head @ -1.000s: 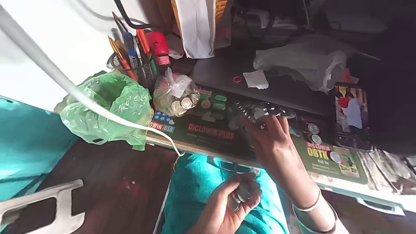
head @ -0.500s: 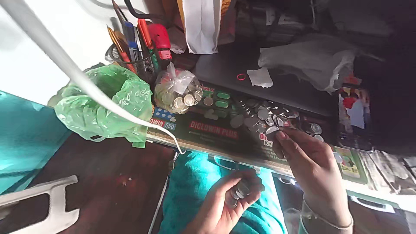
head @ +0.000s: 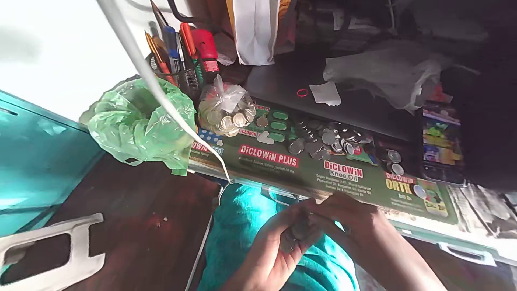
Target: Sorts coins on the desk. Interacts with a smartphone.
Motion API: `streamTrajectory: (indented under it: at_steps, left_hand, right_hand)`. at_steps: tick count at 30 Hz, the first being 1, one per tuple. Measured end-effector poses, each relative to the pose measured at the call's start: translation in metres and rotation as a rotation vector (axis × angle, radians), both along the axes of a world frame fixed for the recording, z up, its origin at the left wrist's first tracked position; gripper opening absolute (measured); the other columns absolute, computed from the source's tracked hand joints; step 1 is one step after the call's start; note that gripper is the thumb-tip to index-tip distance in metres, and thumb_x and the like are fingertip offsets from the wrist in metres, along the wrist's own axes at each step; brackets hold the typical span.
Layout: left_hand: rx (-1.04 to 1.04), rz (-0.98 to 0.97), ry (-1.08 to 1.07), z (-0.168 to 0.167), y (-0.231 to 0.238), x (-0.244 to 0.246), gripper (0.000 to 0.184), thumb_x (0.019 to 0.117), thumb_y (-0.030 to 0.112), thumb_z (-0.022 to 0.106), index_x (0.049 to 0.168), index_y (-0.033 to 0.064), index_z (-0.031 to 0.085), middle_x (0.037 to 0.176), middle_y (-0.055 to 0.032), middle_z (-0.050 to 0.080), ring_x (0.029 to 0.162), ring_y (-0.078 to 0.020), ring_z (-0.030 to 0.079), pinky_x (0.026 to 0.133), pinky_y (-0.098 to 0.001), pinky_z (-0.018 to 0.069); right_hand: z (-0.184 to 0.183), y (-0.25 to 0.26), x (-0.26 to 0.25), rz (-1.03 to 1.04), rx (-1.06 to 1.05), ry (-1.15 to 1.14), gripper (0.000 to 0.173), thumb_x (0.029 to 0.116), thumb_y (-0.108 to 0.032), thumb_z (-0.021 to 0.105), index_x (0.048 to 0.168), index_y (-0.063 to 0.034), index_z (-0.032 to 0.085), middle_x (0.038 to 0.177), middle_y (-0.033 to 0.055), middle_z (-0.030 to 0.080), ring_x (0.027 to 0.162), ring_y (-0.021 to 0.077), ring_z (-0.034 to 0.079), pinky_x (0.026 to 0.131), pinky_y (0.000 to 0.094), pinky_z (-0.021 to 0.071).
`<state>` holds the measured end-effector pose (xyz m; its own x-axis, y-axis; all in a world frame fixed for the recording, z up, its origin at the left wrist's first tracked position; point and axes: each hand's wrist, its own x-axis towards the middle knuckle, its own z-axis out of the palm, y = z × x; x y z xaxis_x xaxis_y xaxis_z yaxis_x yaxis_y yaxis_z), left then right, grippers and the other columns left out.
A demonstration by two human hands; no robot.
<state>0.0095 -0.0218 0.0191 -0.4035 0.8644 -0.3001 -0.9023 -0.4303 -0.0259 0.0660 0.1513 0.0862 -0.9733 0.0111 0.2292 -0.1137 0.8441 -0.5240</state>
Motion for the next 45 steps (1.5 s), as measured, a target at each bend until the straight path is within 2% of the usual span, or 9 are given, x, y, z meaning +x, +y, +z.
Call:
streamTrajectory:
  at_steps: [5, 10, 16, 23, 29, 31, 35, 39, 45]
  left_hand:
    - [-0.005, 0.010, -0.005, 0.000, -0.003, -0.001, 0.034, 0.1062, 0.005, 0.041, 0.131, -0.0039, 0.062, 0.127, -0.0206, 0.068, 0.121, -0.0299, 0.066, 0.106, -0.0370, 0.0528]
    - [-0.006, 0.003, -0.021, -0.003, -0.008, -0.001, 0.032, 0.1048, 0.006, 0.047, 0.130, -0.0043, 0.063, 0.127, -0.0216, 0.068, 0.119, -0.0301, 0.067, 0.105, -0.0370, 0.0540]
    - [-0.095, -0.010, -0.016, 0.000, -0.009, 0.000, 0.033, 0.1060, 0.007, 0.041, 0.126, -0.0036, 0.065, 0.124, -0.0211, 0.070, 0.115, -0.0280, 0.070, 0.101, -0.0348, 0.0567]
    - [-0.083, -0.052, -0.006, 0.000, -0.004, 0.003, 0.034, 0.1071, 0.009, 0.040, 0.125, -0.0030, 0.066, 0.122, -0.0198, 0.070, 0.116, -0.0278, 0.069, 0.103, -0.0350, 0.0549]
    - [-0.060, -0.096, -0.003, -0.003, 0.006, 0.010, 0.033, 0.1065, 0.009, 0.042, 0.125, -0.0036, 0.066, 0.122, -0.0197, 0.070, 0.116, -0.0276, 0.069, 0.103, -0.0356, 0.0548]
    - [-0.058, -0.104, -0.005, -0.004, 0.008, 0.011, 0.034, 0.1065, 0.008, 0.041, 0.126, -0.0039, 0.065, 0.123, -0.0195, 0.070, 0.116, -0.0274, 0.069, 0.104, -0.0356, 0.0547]
    - [-0.074, -0.111, 0.001, -0.004, 0.009, 0.012, 0.035, 0.1066, 0.008, 0.039, 0.128, -0.0030, 0.064, 0.124, -0.0187, 0.070, 0.118, -0.0274, 0.068, 0.105, -0.0356, 0.0540]
    - [-0.063, -0.126, 0.010, -0.008, 0.011, 0.012, 0.034, 0.1064, 0.008, 0.041, 0.128, -0.0028, 0.064, 0.125, -0.0190, 0.069, 0.118, -0.0277, 0.068, 0.105, -0.0360, 0.0538]
    - [-0.093, -0.156, -0.018, -0.005, 0.019, 0.011, 0.036, 0.1080, 0.008, 0.037, 0.128, -0.0046, 0.064, 0.124, -0.0211, 0.069, 0.117, -0.0294, 0.068, 0.104, -0.0361, 0.0543]
  right_hand:
    - [0.006, 0.005, -0.044, -0.204, 0.246, 0.109, 0.027, 0.1007, -0.026, 0.057, 0.109, -0.0163, 0.080, 0.094, 0.0055, 0.072, 0.090, 0.0201, 0.067, 0.075, 0.0317, 0.0557]
    - [-0.017, 0.007, -0.088, -0.102, 0.372, 0.072, 0.028, 0.0998, -0.014, 0.060, 0.124, -0.0136, 0.074, 0.112, 0.0195, 0.064, 0.104, 0.0386, 0.060, 0.084, 0.0491, 0.0541]
    - [-0.013, -0.003, -0.075, -0.135, 0.466, 0.109, 0.021, 0.0975, -0.004, 0.057, 0.107, -0.0039, 0.075, 0.108, 0.0163, 0.068, 0.100, 0.0327, 0.064, 0.083, 0.0403, 0.0558]
    - [-0.009, 0.022, -0.032, -0.232, 0.289, 0.030, 0.025, 0.0958, -0.027, 0.067, 0.106, -0.0045, 0.074, 0.103, 0.0130, 0.071, 0.099, 0.0309, 0.068, 0.084, 0.0413, 0.0577]
    - [-0.005, 0.047, -0.008, -0.434, 0.060, 0.102, 0.024, 0.0993, -0.022, 0.062, 0.115, -0.0092, 0.075, 0.098, 0.0022, 0.077, 0.089, 0.0081, 0.072, 0.083, 0.0227, 0.0579]
    - [-0.004, 0.051, 0.000, -0.464, 0.096, 0.137, 0.026, 0.1015, -0.022, 0.060, 0.119, -0.0081, 0.073, 0.101, 0.0033, 0.078, 0.090, 0.0075, 0.073, 0.082, 0.0220, 0.0581]
    - [-0.013, 0.057, 0.014, -0.487, 0.193, 0.294, 0.017, 0.0968, -0.016, 0.064, 0.095, -0.0086, 0.080, 0.099, 0.0056, 0.077, 0.097, 0.0136, 0.068, 0.090, 0.0227, 0.0509]
    - [-0.021, 0.060, 0.034, -0.415, 0.209, 0.263, 0.020, 0.0984, -0.018, 0.064, 0.106, -0.0204, 0.082, 0.110, 0.0088, 0.072, 0.109, 0.0190, 0.060, 0.099, 0.0293, 0.0439]
    - [-0.025, 0.061, 0.054, -0.499, 0.188, 0.347, 0.016, 0.0987, -0.020, 0.066, 0.104, -0.0131, 0.080, 0.095, 0.0071, 0.069, 0.098, 0.0137, 0.058, 0.091, 0.0258, 0.0423]
